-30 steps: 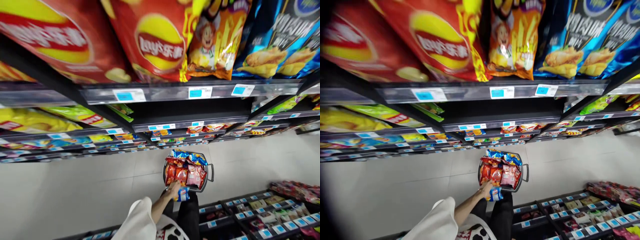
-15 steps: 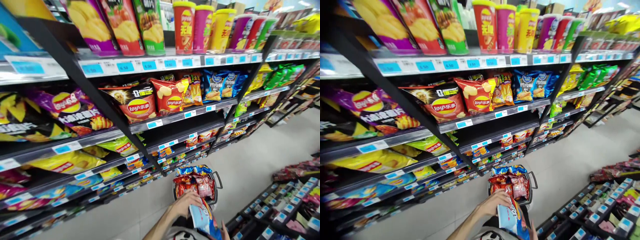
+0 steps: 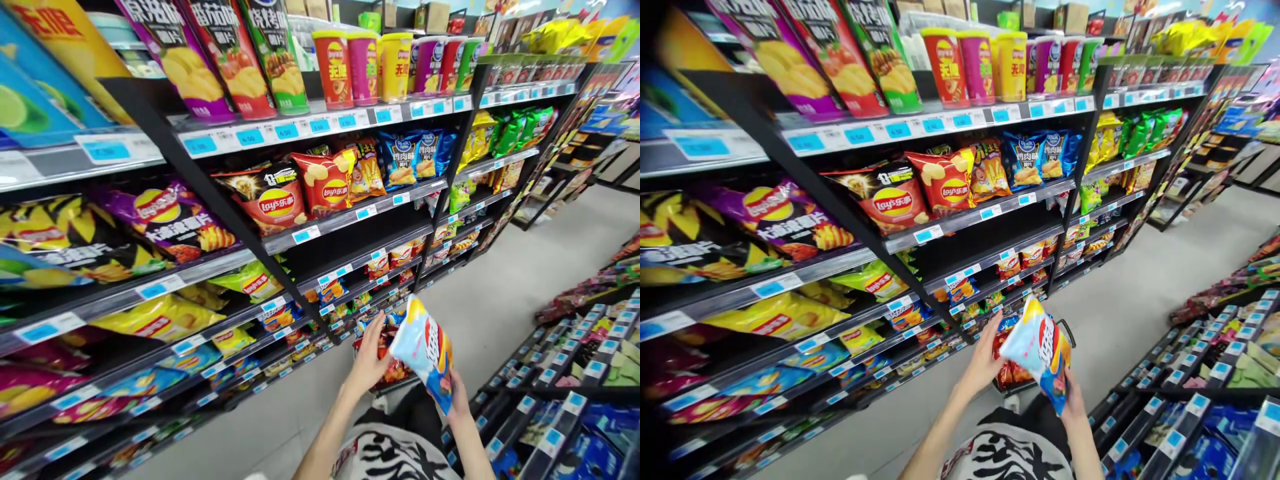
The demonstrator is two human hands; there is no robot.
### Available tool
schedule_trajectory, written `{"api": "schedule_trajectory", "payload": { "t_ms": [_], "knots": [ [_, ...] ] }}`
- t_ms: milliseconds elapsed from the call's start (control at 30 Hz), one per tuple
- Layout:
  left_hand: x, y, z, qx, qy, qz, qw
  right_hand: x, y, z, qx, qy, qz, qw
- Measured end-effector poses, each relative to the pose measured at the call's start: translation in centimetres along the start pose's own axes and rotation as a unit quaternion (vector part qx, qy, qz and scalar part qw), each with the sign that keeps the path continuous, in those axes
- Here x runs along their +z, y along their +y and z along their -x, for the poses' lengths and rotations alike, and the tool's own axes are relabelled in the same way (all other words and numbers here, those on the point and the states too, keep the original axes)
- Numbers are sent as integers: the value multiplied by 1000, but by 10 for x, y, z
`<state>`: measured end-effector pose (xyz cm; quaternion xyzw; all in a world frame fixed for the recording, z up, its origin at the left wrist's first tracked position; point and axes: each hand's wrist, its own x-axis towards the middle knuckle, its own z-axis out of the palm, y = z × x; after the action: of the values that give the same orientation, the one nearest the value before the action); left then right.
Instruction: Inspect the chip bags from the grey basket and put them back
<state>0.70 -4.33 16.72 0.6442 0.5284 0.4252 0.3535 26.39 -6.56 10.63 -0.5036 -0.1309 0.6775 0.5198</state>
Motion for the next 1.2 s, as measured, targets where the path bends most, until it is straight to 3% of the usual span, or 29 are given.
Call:
{"api": "schedule_trajectory", "payload": {
  "t_ms": [67, 200, 300, 433, 600, 800, 1000, 1200],
  "knots": [
    [10, -2, 18, -49, 5, 88, 995, 17, -7, 4, -1, -5, -91, 996],
    [36, -7, 55, -63, -59, 249, 965, 48, -17, 24, -51, -23, -165, 985],
    [55, -6, 68, -75, -81, 274, 955, 63, -18, 43, -81, -43, -173, 981],
    [70, 8, 61, -90, -80, 272, 955, 79, -13, 63, -96, -47, -185, 977],
    [62, 18, 40, -122, -7, 251, 960, 84, -14, 65, -83, -62, -201, 974],
    [47, 31, 35, -135, 62, 275, 950, 82, -20, 65, -98, -44, -209, 972],
    [53, 44, 47, -207, 123, 390, 889, 96, -28, 79, -126, -11, -215, 968],
    [47, 46, 61, -292, 96, 451, 838, 96, -41, 83, -140, -14, -219, 966]
  ]
}}
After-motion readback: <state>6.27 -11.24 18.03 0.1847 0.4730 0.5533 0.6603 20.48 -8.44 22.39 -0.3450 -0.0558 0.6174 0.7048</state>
